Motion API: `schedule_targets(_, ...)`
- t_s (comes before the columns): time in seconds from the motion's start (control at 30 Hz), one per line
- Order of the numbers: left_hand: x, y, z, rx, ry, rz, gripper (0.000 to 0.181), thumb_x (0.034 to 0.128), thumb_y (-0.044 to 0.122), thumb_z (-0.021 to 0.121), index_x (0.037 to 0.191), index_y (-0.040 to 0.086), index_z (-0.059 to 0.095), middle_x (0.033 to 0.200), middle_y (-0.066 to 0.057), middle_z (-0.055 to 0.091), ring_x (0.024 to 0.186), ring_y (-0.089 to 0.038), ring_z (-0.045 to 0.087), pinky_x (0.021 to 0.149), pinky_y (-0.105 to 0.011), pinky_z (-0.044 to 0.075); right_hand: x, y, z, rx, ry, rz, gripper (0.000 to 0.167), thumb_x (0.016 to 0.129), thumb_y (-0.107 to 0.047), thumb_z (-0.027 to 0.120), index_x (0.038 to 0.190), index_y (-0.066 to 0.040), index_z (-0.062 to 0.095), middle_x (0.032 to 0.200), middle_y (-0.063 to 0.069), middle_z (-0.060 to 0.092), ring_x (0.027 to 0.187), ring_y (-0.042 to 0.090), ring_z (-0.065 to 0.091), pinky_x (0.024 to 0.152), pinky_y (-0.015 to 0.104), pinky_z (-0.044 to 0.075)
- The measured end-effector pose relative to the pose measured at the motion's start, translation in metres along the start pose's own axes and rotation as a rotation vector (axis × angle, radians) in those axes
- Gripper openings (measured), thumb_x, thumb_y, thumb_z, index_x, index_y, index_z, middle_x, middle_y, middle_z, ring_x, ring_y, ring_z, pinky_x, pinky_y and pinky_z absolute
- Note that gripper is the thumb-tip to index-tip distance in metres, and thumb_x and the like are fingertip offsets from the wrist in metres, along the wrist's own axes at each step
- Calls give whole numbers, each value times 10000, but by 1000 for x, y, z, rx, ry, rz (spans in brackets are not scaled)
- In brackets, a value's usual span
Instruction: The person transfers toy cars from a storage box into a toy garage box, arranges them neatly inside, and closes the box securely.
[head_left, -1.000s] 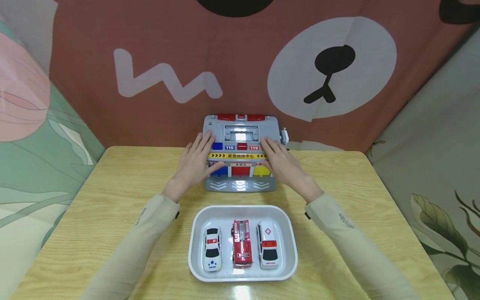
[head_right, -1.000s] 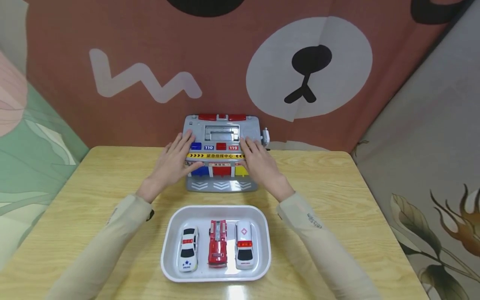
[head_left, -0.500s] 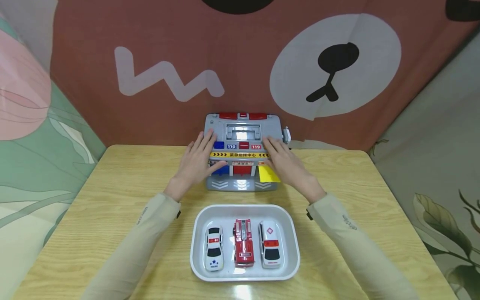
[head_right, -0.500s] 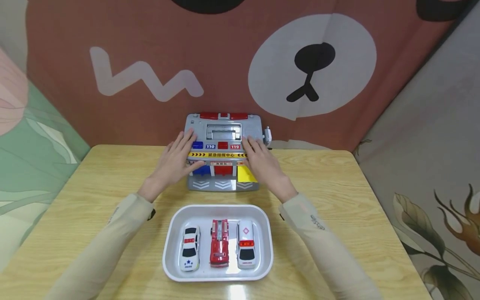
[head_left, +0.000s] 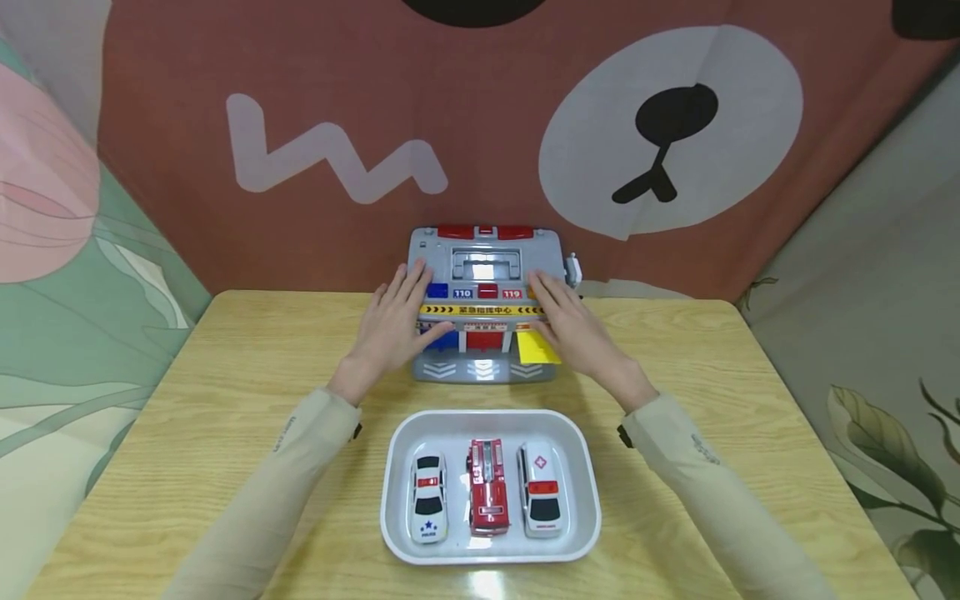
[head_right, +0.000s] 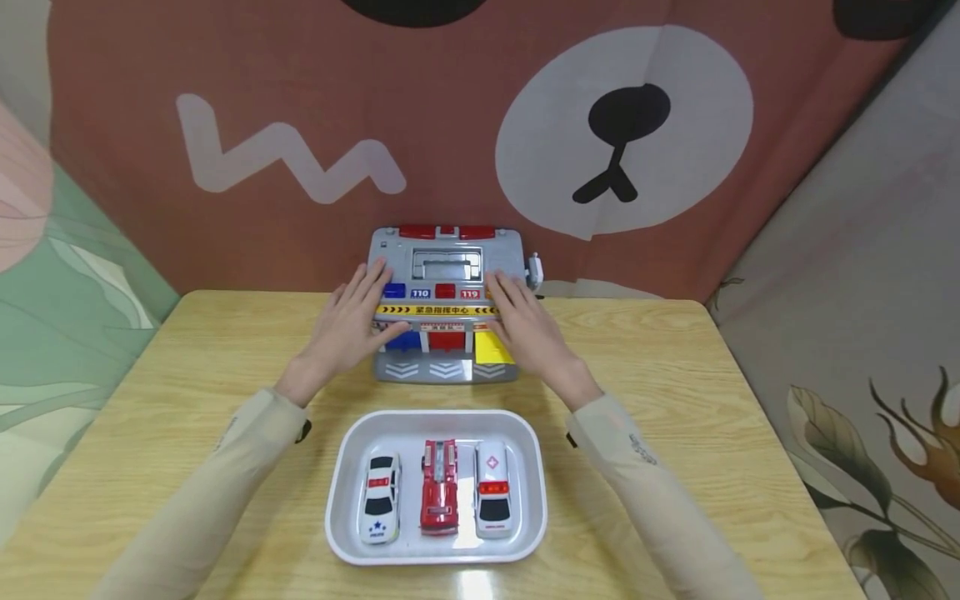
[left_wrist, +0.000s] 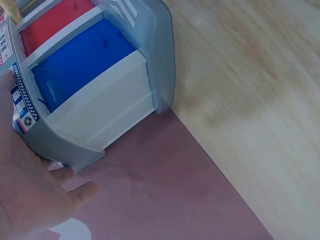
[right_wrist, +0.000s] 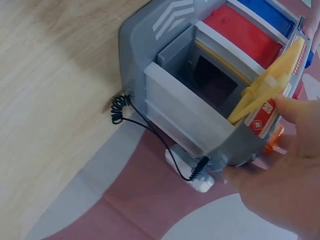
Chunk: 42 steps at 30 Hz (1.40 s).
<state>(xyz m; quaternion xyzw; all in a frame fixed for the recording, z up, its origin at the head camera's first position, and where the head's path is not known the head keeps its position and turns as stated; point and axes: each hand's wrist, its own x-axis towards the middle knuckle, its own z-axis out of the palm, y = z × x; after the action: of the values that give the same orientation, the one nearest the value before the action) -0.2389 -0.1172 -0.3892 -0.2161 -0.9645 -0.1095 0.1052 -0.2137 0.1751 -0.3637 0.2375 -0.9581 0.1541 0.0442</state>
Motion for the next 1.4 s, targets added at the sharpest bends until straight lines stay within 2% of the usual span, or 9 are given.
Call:
schedule_targets(0.2,1,2,4,-51,-9,5,940,881,716,433,1559,134,142,1620,-44,30,1468,-262,-12,1137,-555,138,-10,3,0,89,2,-11,693,1019,-272,494,1549,-57,102,1603,164,51,1454,357,62,1153,494,125)
schedule_targets(0.57,3,1,7,-172,5,-3,929,883,671,499,1561,148,139,1621,-21,15,1468,-253,-23,1133,-574,120,-27,6,0,243,1,26,635,1039,-331,427,1555,-102,136,1607,139,56,1462,323,21,1132,563,134)
schedule_targets(0.8,6,1,9,-224,-15,-21,932,875,666,519,1563,173,130,1620,7,-13,1468,-245,-40,1134,-573,112,-45,4,-7,304,1,30,597,1035,-291,449,1540,-80,211,1602,145,97,1457,341,67,1111,602,160)
schedule_targets(0.9,8,2,8,-257,-16,-24,930,878,656,526,1564,173,124,1620,16,-24,1465,-222,-62,1134,-572,109,-56,2,-14,324,-7,55,590,1038,-337,432,1525,-57,254,1587,150,170,1448,331,138,1118,566,195)
schedule_targets(1.0,9,2,8,-280,-12,-22,924,883,634,544,1562,163,132,1620,9,-17,1464,-215,-70,1133,-575,110,-68,-3,-19,382,-8,99,603,1028,-389,441,1504,-43,310,1558,156,258,1414,326,255,1080,525,312)
schedule_targets(1.1,9,0,8,-279,-16,-23,923,881,629,552,1562,165,138,1620,9,-14,1464,-209,-74,1132,-576,113,-79,-11,-22,438,-10,165,539,1016,-343,496,1428,-1,432,1437,189,447,1251,332,492,948,472,475)
schedule_targets(1.2,11,-2,7,-267,-14,-17,922,881,633,549,1562,166,139,1620,8,-15,1465,-214,-71,1131,-578,116,-89,-21,-23,514,-64,262,389,1005,-229,539,1283,42,564,1162,194,635,935,299,654,768,426,560)
schedule_targets(1.3,12,-4,5,-263,-13,-16,924,881,633,549,1562,164,137,1620,6,-16,1466,-218,-68,1131,-578,115,-96,-35,-21,531,-191,351,274,991,-151,557,1157,53,633,891,141,676,672,222,642,615,376,569)
schedule_targets(1.4,11,-6,4,-264,-17,-21,926,880,634,548,1563,166,133,1620,5,-17,1466,-220,-68,1129,-585,115,-102,-53,-14,481,-311,423,222,974,-139,586,1092,31,666,748,85,640,535,176,583,508,322,542)
